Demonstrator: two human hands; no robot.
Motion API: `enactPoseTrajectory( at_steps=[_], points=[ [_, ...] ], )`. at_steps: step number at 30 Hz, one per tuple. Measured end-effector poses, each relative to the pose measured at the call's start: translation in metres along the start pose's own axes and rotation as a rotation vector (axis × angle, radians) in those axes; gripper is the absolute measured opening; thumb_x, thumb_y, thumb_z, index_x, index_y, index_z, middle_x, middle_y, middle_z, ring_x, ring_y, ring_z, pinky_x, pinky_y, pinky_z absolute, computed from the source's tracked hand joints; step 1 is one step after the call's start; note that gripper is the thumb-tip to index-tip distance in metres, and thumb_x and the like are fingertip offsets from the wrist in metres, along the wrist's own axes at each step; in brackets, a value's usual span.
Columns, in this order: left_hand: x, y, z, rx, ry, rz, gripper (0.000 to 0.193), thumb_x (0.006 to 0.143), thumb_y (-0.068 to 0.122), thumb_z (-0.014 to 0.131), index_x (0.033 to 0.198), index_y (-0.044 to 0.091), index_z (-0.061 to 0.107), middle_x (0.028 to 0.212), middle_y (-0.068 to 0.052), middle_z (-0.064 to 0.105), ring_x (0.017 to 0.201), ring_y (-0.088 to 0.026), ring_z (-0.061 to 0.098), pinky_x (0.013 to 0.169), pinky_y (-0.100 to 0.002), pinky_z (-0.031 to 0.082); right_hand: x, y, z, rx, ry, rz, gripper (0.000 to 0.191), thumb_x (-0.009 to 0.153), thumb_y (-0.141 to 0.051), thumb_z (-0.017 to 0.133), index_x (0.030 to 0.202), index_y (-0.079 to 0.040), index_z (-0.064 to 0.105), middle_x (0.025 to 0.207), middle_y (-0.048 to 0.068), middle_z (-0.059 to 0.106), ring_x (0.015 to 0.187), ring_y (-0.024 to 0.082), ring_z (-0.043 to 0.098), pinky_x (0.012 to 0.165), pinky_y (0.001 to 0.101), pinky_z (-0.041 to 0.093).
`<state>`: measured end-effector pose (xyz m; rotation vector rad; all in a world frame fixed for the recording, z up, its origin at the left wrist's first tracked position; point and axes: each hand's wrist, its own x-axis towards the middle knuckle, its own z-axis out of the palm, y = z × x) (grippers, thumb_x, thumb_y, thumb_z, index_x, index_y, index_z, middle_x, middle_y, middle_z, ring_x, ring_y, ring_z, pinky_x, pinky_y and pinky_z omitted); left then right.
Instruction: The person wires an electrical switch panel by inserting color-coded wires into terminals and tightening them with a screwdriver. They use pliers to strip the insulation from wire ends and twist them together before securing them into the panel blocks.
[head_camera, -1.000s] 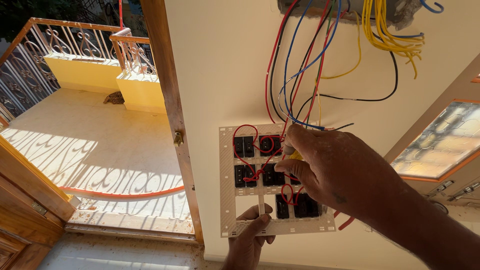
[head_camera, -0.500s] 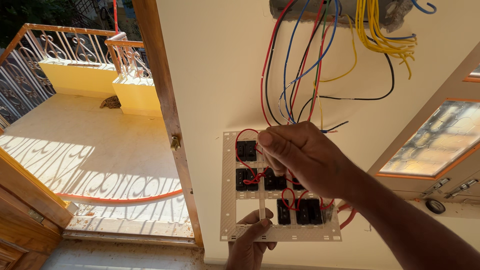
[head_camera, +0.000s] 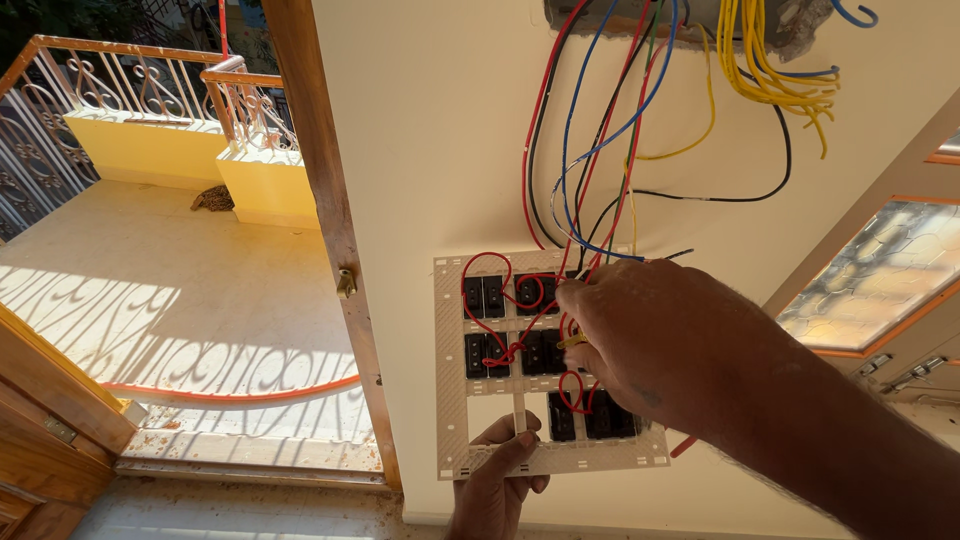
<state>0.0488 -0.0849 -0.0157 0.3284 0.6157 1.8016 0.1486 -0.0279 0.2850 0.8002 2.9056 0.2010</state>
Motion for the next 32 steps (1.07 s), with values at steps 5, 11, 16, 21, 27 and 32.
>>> enactPoseTrajectory(
  at_steps=[5,11,16,21,27,32],
  points=[
    [0.001,-0.002,0.0,0.007,0.019,-0.016,0.029,0.085,0.01,0.072,0.105,-0.009,0.067,0.077,-0.012,0.063,0.064,-0.016,0.061,0.053,-0.033,0.047,0.003,-0.003,0.002,-0.008,0.008,-0.042,0.03,0.099,-0.037,0.059,0.096,-0.008,0.069,0.09,0.012,0.069,0.085,0.03,0.071,0.075,0.0442,0.056],
    [0.002,-0.003,-0.002,0.031,-0.002,-0.015,0.029,0.086,0.012,0.073,0.104,-0.01,0.067,0.073,-0.01,0.058,0.062,-0.016,0.058,0.053,-0.032,0.045,0.006,-0.004,-0.002,-0.092,-0.094,0.052,0.027,0.098,-0.035,0.061,0.096,-0.009,0.068,0.096,0.01,0.067,0.09,0.032,0.068,0.079,0.0474,0.054],
    [0.002,-0.002,-0.004,0.03,0.03,-0.057,0.029,0.084,0.012,0.072,0.104,-0.008,0.068,0.074,-0.009,0.06,0.065,-0.014,0.06,0.053,-0.032,0.047,0.003,0.004,-0.001,0.01,0.01,-0.048,0.029,0.091,-0.038,0.068,0.096,-0.009,0.067,0.094,0.01,0.067,0.089,0.031,0.069,0.076,0.0475,0.055],
    [0.003,-0.004,-0.004,0.048,0.039,-0.04,0.03,0.085,0.012,0.073,0.106,-0.009,0.069,0.074,-0.009,0.059,0.064,-0.015,0.06,0.052,-0.031,0.047,0.006,0.011,-0.002,0.107,0.107,-0.253,0.019,0.081,-0.022,0.072,0.098,-0.012,0.073,0.104,0.008,0.066,0.094,0.029,0.069,0.074,0.0459,0.055],
    [0.005,-0.006,-0.007,0.036,0.014,-0.071,0.029,0.085,0.013,0.073,0.104,-0.007,0.068,0.074,-0.007,0.059,0.065,-0.014,0.061,0.052,-0.031,0.048,0.003,0.01,-0.002,0.067,-0.022,-0.142,0.01,0.084,-0.017,0.068,0.092,-0.012,0.072,0.105,0.007,0.07,0.096,0.024,0.07,0.079,0.0436,0.057],
    [0.007,-0.011,-0.013,0.026,-0.001,-0.047,0.029,0.085,0.014,0.074,0.104,-0.007,0.068,0.074,-0.007,0.058,0.065,-0.014,0.061,0.051,-0.031,0.048,-0.001,-0.005,-0.016,-0.125,-0.165,0.1,0.029,0.087,-0.032,0.075,0.105,-0.011,0.065,0.1,0.011,0.072,0.1,0.029,0.07,0.086,0.0435,0.055]
  ],
)
